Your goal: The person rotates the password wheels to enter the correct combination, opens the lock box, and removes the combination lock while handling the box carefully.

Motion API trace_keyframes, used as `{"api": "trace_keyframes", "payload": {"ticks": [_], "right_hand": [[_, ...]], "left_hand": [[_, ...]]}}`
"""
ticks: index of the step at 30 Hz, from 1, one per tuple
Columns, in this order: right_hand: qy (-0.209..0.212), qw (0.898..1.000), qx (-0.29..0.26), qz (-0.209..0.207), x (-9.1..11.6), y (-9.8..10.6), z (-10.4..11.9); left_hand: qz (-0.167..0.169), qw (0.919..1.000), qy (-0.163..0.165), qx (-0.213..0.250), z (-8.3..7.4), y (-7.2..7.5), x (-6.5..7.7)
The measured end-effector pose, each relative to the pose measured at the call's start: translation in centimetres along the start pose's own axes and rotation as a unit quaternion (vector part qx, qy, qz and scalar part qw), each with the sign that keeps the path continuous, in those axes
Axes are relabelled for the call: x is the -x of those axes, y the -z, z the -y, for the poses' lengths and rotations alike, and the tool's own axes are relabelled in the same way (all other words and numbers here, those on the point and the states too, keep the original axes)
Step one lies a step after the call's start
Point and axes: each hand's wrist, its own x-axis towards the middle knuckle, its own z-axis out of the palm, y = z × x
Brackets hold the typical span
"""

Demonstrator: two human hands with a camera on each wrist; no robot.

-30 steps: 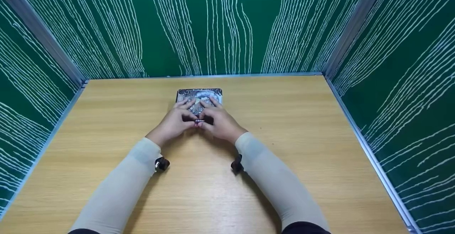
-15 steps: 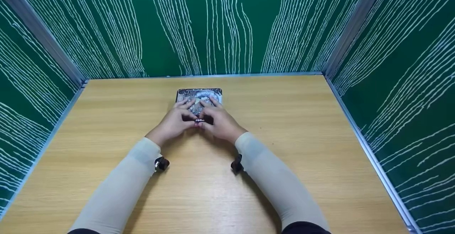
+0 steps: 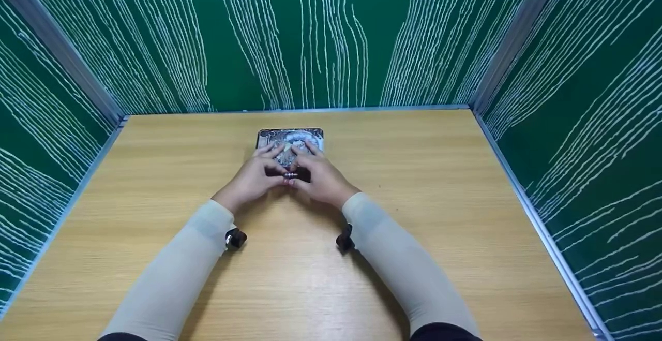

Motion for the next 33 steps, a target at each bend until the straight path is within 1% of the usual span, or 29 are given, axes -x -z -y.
{"api": "trace_keyframes", "payload": {"ticks": [4,21,25,33], "right_hand": [[0.003,1.0,-0.002,0.001,0.04,0.07,-0.01],[-0.019,1.0,-0.011,0.009,0.1,0.11,0.28],[-0.015,1.0,-0.007,0.008,0.09,0.08,0.17],[0.001,1.0,-0.003,0.008,-0.03,0.1,0.03]], "left_hand": [[-0.001,1.0,0.0,0.001,-0.06,-0.05,0.0],[0.0,0.9999,0.007,0.01,-0.04,-0.04,-0.03],[-0.001,0.9999,0.008,0.013,0.05,-0.08,-0.04],[-0.002,1.0,-0.003,0.008,0.3,-0.17,-0.22]]}}
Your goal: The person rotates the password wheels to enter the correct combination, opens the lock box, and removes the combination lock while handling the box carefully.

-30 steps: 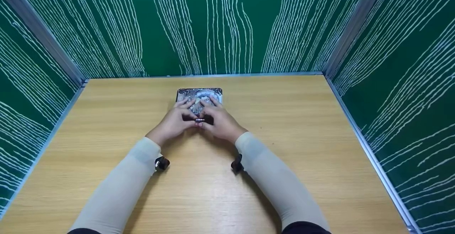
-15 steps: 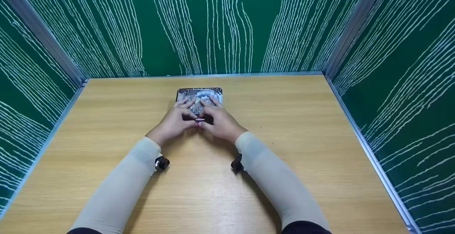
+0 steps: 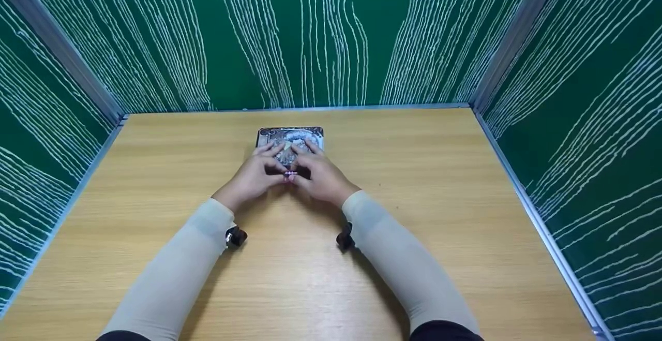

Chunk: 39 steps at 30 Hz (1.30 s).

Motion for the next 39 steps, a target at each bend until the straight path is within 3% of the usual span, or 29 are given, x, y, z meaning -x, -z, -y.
{"api": "trace_keyframes", "payload": {"ticks": [22,39], "right_hand": [[0.005,1.0,-0.009,-0.007,0.02,0.09,0.21],[-0.013,1.0,0.004,-0.02,-0.15,-0.37,0.33]], "left_hand": [[-0.001,1.0,0.006,0.006,-0.15,0.01,0.05],[0.004,0.9999,0.012,0.001,-0.36,0.13,0.06]]}}
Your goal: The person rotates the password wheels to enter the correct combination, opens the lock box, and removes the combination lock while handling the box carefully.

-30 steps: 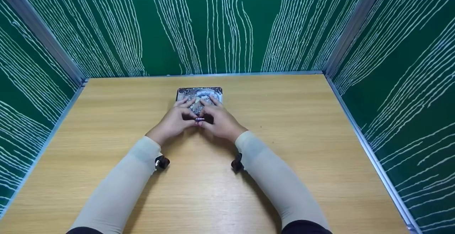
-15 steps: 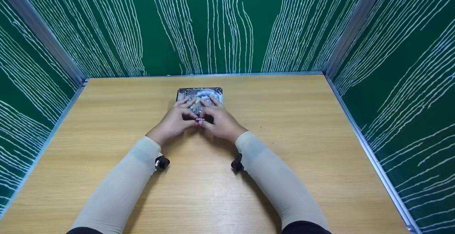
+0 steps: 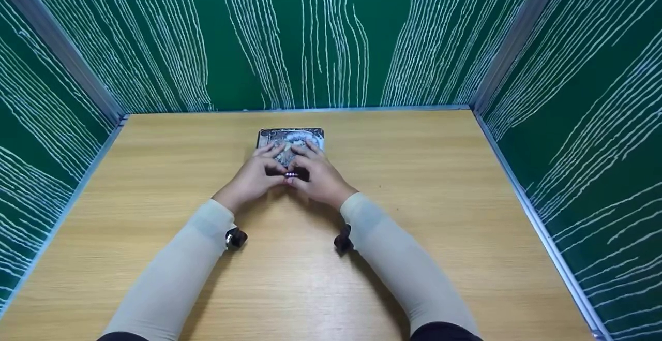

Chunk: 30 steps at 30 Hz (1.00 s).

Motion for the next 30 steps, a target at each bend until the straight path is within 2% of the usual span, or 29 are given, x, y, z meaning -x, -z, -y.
{"api": "trace_keyframes", "payload": {"ticks": [8,16,30], "right_hand": [[-0.007,1.0,-0.001,-0.002,-0.06,-0.08,0.06],[-0.008,1.0,-0.006,-0.001,0.09,0.0,0.25],[0.007,1.0,-0.01,-0.011,0.08,-0.06,0.22]], "left_hand": [[-0.003,1.0,0.001,-0.001,0.09,-0.12,-0.11],[-0.006,0.9999,-0.012,-0.002,0.23,-0.12,-0.04],[-0.007,1.0,-0.006,-0.001,0.06,-0.1,0.02]]}}
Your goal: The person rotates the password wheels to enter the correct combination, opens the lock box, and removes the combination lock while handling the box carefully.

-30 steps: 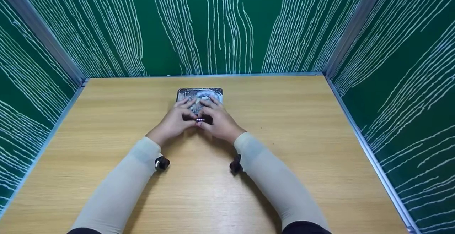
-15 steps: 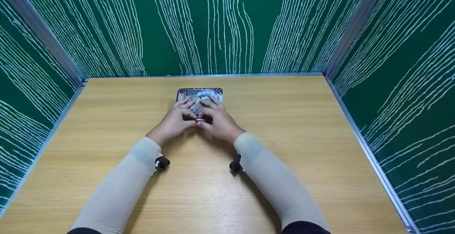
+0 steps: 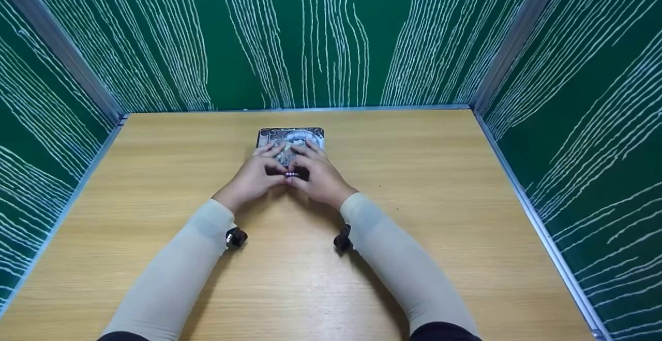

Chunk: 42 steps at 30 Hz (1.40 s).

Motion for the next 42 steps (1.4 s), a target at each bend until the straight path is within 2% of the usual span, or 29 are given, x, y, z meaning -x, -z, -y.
{"api": "trace_keyframes", "payload": {"ticks": [29,42], "right_hand": [[-0.015,1.0,0.01,0.02,-0.04,0.34,0.2],[-0.008,1.0,0.014,0.012,-0.02,0.26,0.13]], "left_hand": [[0.0,1.0,-0.003,-0.002,0.0,-0.05,-0.1],[0.003,1.0,0.007,0.003,-0.17,0.02,-0.12]]}}
